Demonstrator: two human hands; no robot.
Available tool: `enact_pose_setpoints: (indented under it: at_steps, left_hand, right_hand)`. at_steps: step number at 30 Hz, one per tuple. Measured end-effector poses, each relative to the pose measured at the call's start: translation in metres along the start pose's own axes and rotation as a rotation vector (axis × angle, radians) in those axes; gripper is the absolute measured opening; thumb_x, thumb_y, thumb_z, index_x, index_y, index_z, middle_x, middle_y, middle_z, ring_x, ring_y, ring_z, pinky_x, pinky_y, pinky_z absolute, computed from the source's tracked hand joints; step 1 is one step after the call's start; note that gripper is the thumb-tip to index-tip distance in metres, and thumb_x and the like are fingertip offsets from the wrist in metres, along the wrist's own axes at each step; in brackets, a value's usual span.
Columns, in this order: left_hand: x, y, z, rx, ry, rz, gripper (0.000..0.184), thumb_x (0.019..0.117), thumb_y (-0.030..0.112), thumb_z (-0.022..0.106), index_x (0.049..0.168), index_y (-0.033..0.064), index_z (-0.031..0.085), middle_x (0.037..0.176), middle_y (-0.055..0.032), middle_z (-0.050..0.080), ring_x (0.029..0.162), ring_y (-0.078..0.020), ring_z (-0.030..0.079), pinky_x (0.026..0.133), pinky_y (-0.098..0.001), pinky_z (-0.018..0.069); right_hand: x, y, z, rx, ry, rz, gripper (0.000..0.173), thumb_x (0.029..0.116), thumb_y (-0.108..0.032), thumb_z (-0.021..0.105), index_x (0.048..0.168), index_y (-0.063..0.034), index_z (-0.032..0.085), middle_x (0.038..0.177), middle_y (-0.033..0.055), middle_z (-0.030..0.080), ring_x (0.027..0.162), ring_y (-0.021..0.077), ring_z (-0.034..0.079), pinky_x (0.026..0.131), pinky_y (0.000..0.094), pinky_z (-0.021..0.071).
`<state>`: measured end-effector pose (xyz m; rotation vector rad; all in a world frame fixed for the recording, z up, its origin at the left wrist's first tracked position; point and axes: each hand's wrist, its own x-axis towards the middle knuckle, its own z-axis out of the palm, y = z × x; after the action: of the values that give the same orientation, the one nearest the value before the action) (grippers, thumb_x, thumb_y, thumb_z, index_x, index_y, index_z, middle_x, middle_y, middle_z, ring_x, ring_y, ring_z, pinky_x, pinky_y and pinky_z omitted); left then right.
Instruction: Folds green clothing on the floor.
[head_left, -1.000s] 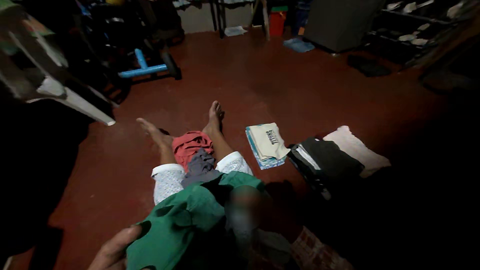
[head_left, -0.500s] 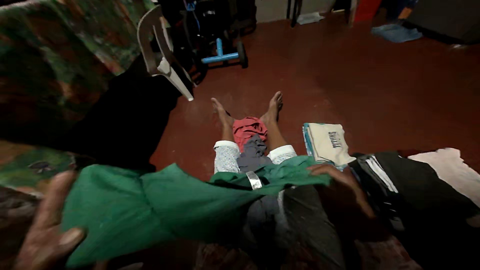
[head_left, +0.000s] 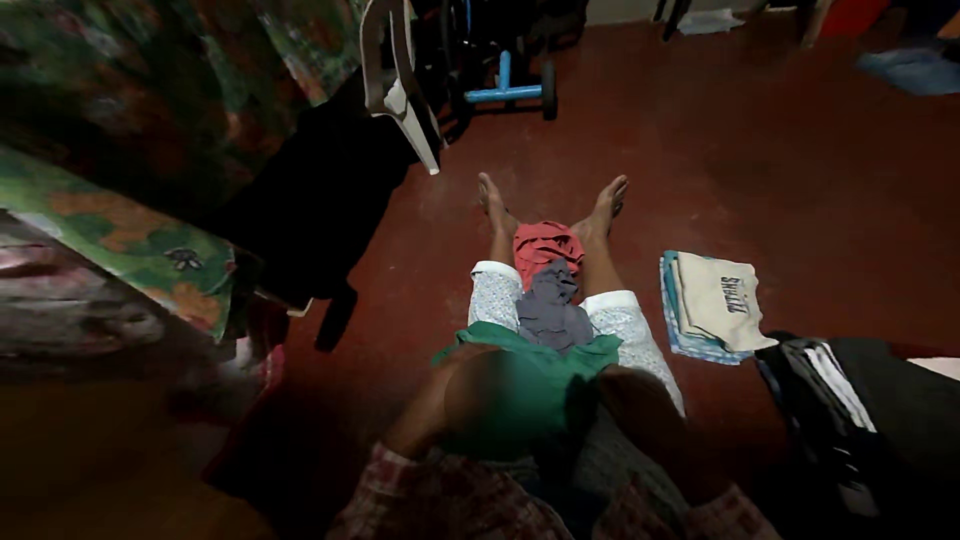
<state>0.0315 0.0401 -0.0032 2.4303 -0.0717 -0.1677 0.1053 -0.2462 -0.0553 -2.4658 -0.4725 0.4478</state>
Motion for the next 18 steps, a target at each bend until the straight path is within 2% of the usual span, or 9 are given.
enact_pose_setpoints:
  at_steps: [2, 4, 5, 7, 9, 12, 15, 16, 18]
  left_hand:
    - [0.012, 0.003, 0.025, -0.008, -0.1, 0.115, 0.03, 0.0998, 0.017, 0.062, 0.126, 0.0038, 0.069, 0.121, -0.0161, 0.068, 0.115, -0.0269, 0.065, 0.103, -0.0425, 0.0504]
    - [0.02, -0.007, 0.046, 0.023, -0.166, 0.099, 0.024, 0.0991, 0.016, 0.062, 0.116, 0.0017, 0.071, 0.11, -0.0176, 0.068, 0.107, -0.0297, 0.065, 0.098, -0.0435, 0.0512]
    - [0.022, -0.017, 0.054, 0.033, -0.186, 0.073, 0.023, 0.0989, 0.016, 0.062, 0.113, 0.001, 0.072, 0.109, -0.0187, 0.068, 0.106, -0.0317, 0.065, 0.098, -0.046, 0.0506]
    - [0.019, -0.041, 0.069, -0.001, -0.12, 0.058, 0.02, 0.0973, 0.016, 0.064, 0.109, 0.0031, 0.074, 0.108, -0.0166, 0.069, 0.106, -0.0316, 0.064, 0.099, -0.0501, 0.0486]
    - [0.016, -0.055, 0.078, -0.05, -0.013, 0.075, 0.018, 0.096, 0.017, 0.065, 0.107, 0.0071, 0.075, 0.106, -0.0113, 0.07, 0.103, -0.0266, 0.065, 0.097, -0.0487, 0.0494]
    - [0.015, -0.053, 0.083, -0.026, 0.012, 0.058, 0.021, 0.0971, 0.02, 0.063, 0.11, 0.0087, 0.075, 0.107, -0.0102, 0.071, 0.103, -0.0258, 0.066, 0.096, -0.0497, 0.0494]
    - [0.017, -0.041, 0.085, -0.044, 0.079, -0.023, 0.035, 0.0956, 0.027, 0.066, 0.125, 0.0085, 0.069, 0.113, -0.0129, 0.067, 0.102, -0.026, 0.064, 0.094, -0.0473, 0.0511]
    - [0.018, -0.034, 0.085, -0.053, 0.132, -0.027, 0.045, 0.093, 0.032, 0.071, 0.131, 0.0093, 0.066, 0.12, -0.0134, 0.065, 0.107, -0.0257, 0.063, 0.095, -0.0453, 0.0525]
    - [0.023, -0.016, 0.084, -0.063, 0.194, 0.011, 0.066, 0.0867, 0.039, 0.077, 0.14, 0.0058, 0.058, 0.137, -0.0171, 0.06, 0.128, -0.0328, 0.055, 0.107, -0.0536, 0.0446]
  right_hand:
    - [0.004, -0.006, 0.014, -0.092, -0.058, 0.036, 0.033, 0.1047, -0.021, 0.052, 0.12, 0.0038, 0.068, 0.118, 0.0255, 0.067, 0.113, 0.0412, 0.065, 0.099, 0.0577, 0.0501]
    - [0.012, -0.006, 0.027, -0.178, -0.054, 0.044, 0.035, 0.1018, -0.026, 0.059, 0.121, 0.0023, 0.067, 0.12, 0.0262, 0.064, 0.112, 0.0417, 0.065, 0.093, 0.0565, 0.0531]
    - [0.015, -0.006, 0.031, -0.221, -0.053, 0.032, 0.037, 0.0999, -0.028, 0.062, 0.121, 0.0016, 0.066, 0.12, 0.0271, 0.062, 0.11, 0.0424, 0.065, 0.091, 0.0563, 0.0542]
    - [0.02, -0.005, 0.039, -0.29, -0.031, -0.011, 0.04, 0.0967, -0.03, 0.066, 0.121, 0.0013, 0.066, 0.12, 0.0297, 0.06, 0.108, 0.0451, 0.064, 0.086, 0.0569, 0.0558]
    - [0.026, -0.006, 0.044, -0.35, -0.037, -0.024, 0.038, 0.099, -0.026, 0.062, 0.125, 0.0011, 0.063, 0.124, 0.031, 0.059, 0.109, 0.0465, 0.064, 0.085, 0.0575, 0.056]
    - [0.036, 0.003, 0.054, -0.346, 0.12, -0.072, 0.028, 0.0972, -0.011, 0.06, 0.12, 0.0041, 0.066, 0.118, 0.0315, 0.063, 0.1, 0.0467, 0.068, 0.078, 0.0574, 0.0579]
    - [0.042, 0.003, 0.047, -0.138, 0.266, -0.07, 0.028, 0.0977, -0.007, 0.055, 0.119, 0.0045, 0.069, 0.117, 0.029, 0.066, 0.106, 0.0439, 0.068, 0.089, 0.0554, 0.0565]
    - [0.041, 0.0, 0.041, -0.019, 0.308, -0.083, 0.028, 0.0971, -0.006, 0.054, 0.118, 0.0046, 0.07, 0.115, 0.0276, 0.067, 0.107, 0.0418, 0.068, 0.091, 0.0541, 0.0556]
    - [0.036, -0.011, 0.029, 0.261, 0.337, -0.107, 0.025, 0.0967, -0.005, 0.056, 0.114, 0.0046, 0.07, 0.11, 0.0226, 0.07, 0.102, 0.033, 0.069, 0.09, 0.0484, 0.0558]
